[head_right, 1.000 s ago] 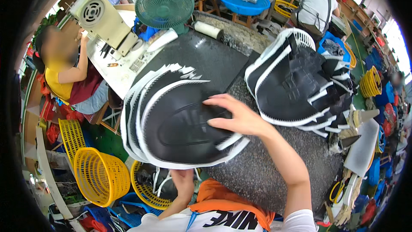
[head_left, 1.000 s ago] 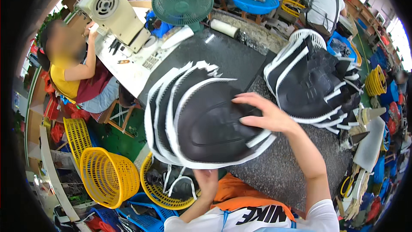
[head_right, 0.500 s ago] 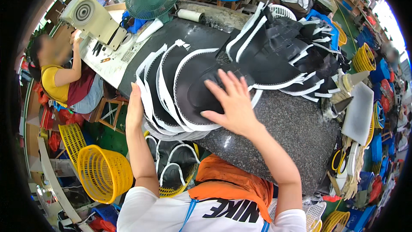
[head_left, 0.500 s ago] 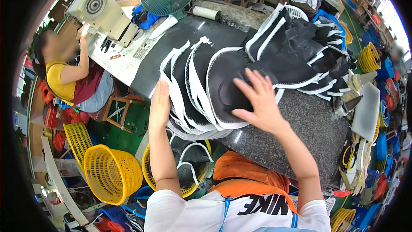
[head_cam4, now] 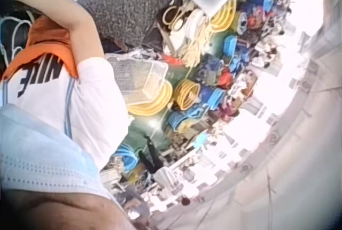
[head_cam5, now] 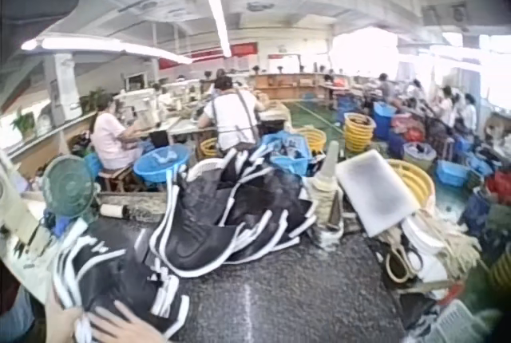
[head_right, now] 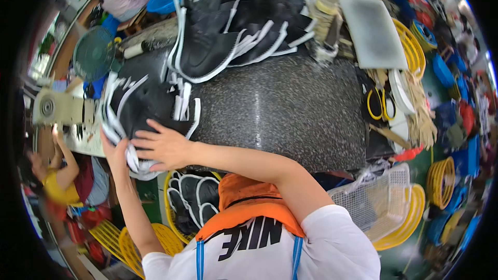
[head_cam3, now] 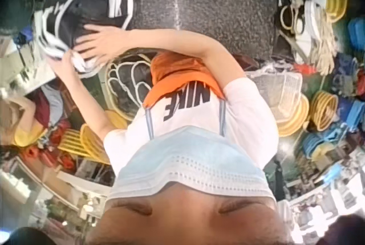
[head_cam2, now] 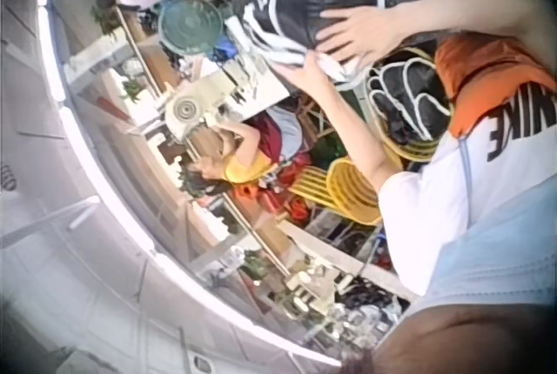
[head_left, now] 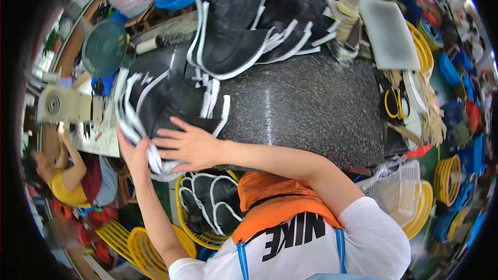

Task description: The person applies adhesive to shoe upper pieces using a small applicator tool, pressing and stacking the pieces by hand on a workbench.

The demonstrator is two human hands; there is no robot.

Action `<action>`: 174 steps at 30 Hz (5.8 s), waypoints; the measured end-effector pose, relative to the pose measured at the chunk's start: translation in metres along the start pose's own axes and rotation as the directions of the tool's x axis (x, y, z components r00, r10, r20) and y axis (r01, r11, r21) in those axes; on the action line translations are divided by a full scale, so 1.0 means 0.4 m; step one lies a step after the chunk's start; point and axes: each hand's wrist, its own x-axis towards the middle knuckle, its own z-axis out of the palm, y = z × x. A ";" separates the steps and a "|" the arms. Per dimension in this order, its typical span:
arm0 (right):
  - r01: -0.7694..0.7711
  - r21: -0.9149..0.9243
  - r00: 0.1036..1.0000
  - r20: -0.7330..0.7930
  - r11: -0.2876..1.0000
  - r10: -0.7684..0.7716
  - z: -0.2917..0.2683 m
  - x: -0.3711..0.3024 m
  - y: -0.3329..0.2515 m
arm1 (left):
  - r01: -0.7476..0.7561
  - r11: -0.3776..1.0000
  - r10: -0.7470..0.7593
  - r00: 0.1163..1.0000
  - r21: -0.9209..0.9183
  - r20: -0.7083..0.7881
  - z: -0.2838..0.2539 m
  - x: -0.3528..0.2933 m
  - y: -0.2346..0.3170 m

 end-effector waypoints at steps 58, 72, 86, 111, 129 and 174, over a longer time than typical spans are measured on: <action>-0.732 0.677 -0.064 -0.188 0.082 0.980 -0.844 -0.566 0.147 | -0.657 0.750 0.314 0.257 -0.073 0.914 0.753 -0.060 0.239; -0.896 0.229 0.383 -0.035 0.381 0.923 -0.706 -0.419 0.108 | -0.669 0.741 0.325 0.279 -0.060 0.904 0.745 -0.061 0.234; -0.927 0.236 0.300 0.002 0.291 0.954 -0.718 -0.395 0.098 | -0.649 0.760 0.291 0.283 -0.041 0.914 0.737 -0.058 0.242; -0.911 0.205 0.351 -0.073 0.358 0.934 -0.707 -0.453 0.153 | -0.790 0.611 0.107 0.154 0.057 0.982 0.681 -0.052 0.299; -0.908 0.269 0.196 -0.407 0.322 0.892 -0.797 -0.490 0.158 | -0.710 0.690 0.025 0.219 0.141 0.975 0.723 -0.017 0.244; -0.935 -0.322 0.328 -0.624 0.150 0.709 -0.867 -0.644 0.230 | -0.703 0.711 0.211 0.227 0.010 0.951 0.790 -0.082 0.248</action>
